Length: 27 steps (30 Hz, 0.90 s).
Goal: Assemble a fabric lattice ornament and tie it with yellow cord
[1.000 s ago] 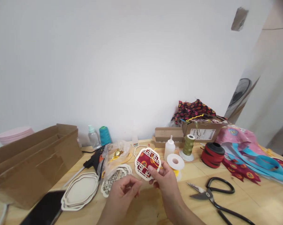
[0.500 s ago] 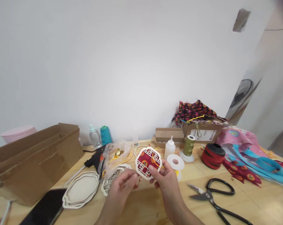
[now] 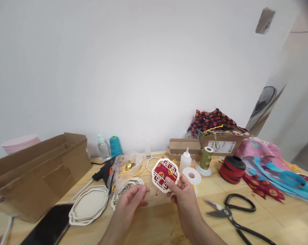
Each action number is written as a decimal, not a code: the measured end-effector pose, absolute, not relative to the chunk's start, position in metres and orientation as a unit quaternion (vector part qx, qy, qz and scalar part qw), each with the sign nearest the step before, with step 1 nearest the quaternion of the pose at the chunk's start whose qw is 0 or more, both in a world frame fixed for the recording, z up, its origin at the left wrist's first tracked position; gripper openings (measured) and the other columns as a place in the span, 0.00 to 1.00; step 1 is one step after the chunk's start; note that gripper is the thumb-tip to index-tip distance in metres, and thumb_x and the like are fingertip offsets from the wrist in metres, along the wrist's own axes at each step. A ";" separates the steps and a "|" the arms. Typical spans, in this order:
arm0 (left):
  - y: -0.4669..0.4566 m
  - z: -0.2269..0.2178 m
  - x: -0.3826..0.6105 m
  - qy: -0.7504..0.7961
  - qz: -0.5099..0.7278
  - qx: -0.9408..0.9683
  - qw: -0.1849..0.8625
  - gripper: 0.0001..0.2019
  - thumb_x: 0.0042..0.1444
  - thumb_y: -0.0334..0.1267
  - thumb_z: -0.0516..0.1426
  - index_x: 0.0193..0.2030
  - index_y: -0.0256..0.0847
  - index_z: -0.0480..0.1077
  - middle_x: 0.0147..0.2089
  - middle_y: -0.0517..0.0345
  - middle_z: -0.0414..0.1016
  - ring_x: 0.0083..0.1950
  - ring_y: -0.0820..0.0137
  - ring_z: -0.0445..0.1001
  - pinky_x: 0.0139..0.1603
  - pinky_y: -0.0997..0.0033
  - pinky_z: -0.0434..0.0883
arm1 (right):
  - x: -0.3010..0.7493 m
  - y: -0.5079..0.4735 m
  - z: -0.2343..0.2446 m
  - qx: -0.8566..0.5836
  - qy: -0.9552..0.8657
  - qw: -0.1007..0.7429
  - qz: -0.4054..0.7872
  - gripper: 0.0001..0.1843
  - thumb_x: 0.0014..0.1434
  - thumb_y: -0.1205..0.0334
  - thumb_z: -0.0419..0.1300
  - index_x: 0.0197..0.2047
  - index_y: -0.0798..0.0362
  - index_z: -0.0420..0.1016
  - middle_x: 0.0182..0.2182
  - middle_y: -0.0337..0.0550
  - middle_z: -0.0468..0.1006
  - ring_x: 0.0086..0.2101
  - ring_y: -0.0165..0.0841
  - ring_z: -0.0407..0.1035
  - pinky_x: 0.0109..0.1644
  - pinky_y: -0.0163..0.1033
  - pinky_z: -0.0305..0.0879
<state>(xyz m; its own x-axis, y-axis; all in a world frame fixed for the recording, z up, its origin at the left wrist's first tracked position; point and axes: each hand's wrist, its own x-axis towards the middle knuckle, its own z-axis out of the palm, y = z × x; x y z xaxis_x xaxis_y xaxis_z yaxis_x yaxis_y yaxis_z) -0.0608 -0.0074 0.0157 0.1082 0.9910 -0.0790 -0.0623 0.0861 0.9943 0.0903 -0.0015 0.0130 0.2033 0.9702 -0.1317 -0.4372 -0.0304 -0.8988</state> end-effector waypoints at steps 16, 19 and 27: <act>-0.002 0.012 -0.052 0.455 0.427 0.504 0.597 0.11 0.38 0.43 0.63 0.21 0.35 0.73 0.20 0.62 0.68 0.23 0.77 0.61 0.22 0.79 0.61 | 0.087 -0.001 0.014 -0.467 -0.320 0.581 0.585 0.23 0.37 0.54 0.68 0.33 0.56 0.65 0.17 0.37 0.75 0.13 0.21 0.59 0.13 0.23 0.45; -0.001 0.011 -0.052 0.472 0.452 0.469 0.594 0.13 0.39 0.45 0.62 0.26 0.35 0.73 0.22 0.60 0.72 0.23 0.75 0.65 0.23 0.78 0.63 | 0.087 0.000 0.013 -0.467 -0.327 0.576 0.586 0.24 0.35 0.52 0.68 0.32 0.56 0.66 0.17 0.38 0.75 0.13 0.22 0.60 0.12 0.23 0.46; -0.003 0.015 -0.048 0.494 0.468 0.379 0.628 0.18 0.30 0.38 0.67 0.32 0.33 0.72 0.25 0.53 0.78 0.28 0.66 0.75 0.31 0.70 0.71 | 0.083 0.000 0.010 -0.455 -0.399 0.521 0.602 0.27 0.38 0.43 0.63 0.35 0.57 0.70 0.13 0.36 0.72 0.09 0.22 0.56 0.10 0.26 0.47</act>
<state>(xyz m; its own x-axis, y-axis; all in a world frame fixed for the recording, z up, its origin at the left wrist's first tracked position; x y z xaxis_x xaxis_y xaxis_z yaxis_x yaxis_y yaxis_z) -0.0480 -0.0033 0.0150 0.0742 0.9614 -0.2650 -0.2140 0.2749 0.9374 0.0833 -0.0005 0.0100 -0.0418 0.9904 -0.1321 -0.2646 -0.1384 -0.9544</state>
